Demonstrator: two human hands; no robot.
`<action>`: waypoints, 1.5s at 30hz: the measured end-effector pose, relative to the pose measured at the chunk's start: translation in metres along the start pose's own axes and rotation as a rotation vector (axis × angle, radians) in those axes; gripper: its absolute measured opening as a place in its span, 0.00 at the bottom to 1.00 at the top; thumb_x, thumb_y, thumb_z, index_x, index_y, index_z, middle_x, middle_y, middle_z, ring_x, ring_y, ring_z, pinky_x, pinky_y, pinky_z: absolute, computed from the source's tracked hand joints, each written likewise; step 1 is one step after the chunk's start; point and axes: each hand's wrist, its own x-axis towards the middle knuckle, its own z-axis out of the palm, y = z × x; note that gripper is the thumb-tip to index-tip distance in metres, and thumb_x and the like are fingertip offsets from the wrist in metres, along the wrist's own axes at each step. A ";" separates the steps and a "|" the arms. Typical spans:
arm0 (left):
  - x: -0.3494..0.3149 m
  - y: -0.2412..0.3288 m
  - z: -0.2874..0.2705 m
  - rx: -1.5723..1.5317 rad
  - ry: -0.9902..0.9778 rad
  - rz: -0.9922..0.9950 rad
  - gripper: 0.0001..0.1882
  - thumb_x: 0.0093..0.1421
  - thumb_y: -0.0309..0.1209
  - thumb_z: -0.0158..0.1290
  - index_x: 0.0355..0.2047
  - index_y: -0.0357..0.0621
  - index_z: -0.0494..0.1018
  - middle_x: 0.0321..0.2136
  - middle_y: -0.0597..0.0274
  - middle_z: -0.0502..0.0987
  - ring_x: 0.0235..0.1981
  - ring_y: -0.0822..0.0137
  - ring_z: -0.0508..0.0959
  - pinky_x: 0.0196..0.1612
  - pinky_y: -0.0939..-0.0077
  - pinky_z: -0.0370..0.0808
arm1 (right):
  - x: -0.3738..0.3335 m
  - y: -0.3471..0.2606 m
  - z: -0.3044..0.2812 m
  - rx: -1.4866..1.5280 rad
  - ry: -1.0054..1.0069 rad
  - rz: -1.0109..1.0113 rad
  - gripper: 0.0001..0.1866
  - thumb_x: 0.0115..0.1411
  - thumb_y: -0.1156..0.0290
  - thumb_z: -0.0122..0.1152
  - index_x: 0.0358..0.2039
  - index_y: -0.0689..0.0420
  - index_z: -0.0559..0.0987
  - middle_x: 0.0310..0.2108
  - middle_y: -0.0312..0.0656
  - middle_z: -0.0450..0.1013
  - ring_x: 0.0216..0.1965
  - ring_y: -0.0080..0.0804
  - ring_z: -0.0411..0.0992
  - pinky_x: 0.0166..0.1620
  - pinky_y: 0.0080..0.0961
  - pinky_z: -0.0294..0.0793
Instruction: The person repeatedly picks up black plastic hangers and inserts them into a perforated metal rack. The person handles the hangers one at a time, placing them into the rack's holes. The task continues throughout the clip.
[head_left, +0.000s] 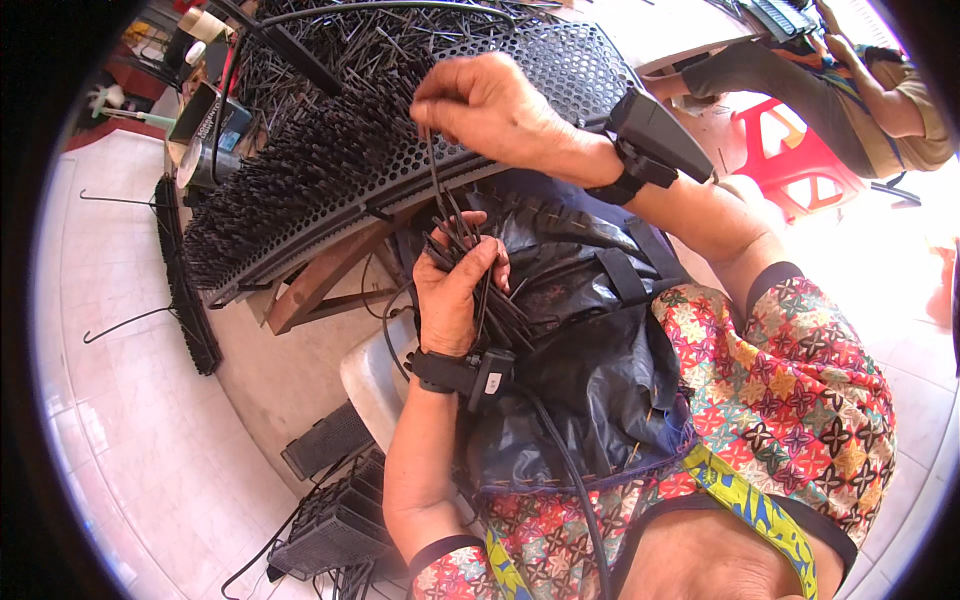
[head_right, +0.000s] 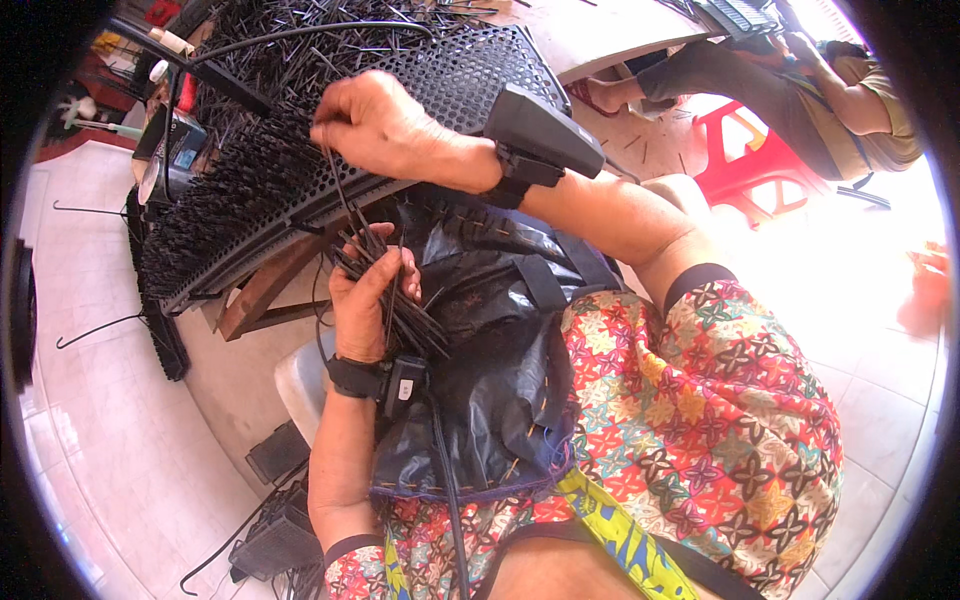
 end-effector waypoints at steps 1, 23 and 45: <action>0.001 0.000 -0.001 0.013 -0.003 -0.007 0.17 0.55 0.25 0.54 0.45 0.37 0.65 0.25 0.58 0.73 0.20 0.71 0.72 0.23 0.80 0.72 | 0.005 0.000 0.000 -0.074 0.090 -0.108 0.07 0.55 0.72 0.58 0.31 0.63 0.78 0.19 0.36 0.73 0.21 0.15 0.69 0.24 0.16 0.69; 0.003 -0.002 -0.004 -0.022 -0.017 -0.005 0.15 0.55 0.24 0.52 0.43 0.38 0.65 0.25 0.57 0.73 0.20 0.70 0.72 0.23 0.79 0.71 | -0.023 0.004 0.011 -0.454 -0.207 -0.205 0.15 0.51 0.66 0.61 0.33 0.65 0.74 0.18 0.51 0.72 0.23 0.45 0.74 0.26 0.35 0.72; 0.004 -0.006 -0.007 -0.006 -0.012 -0.017 0.16 0.56 0.25 0.53 0.44 0.38 0.65 0.26 0.58 0.73 0.20 0.71 0.72 0.23 0.80 0.72 | 0.019 0.022 0.013 -0.372 0.260 -0.739 0.07 0.48 0.76 0.62 0.29 0.60 0.75 0.24 0.43 0.72 0.26 0.41 0.73 0.28 0.30 0.74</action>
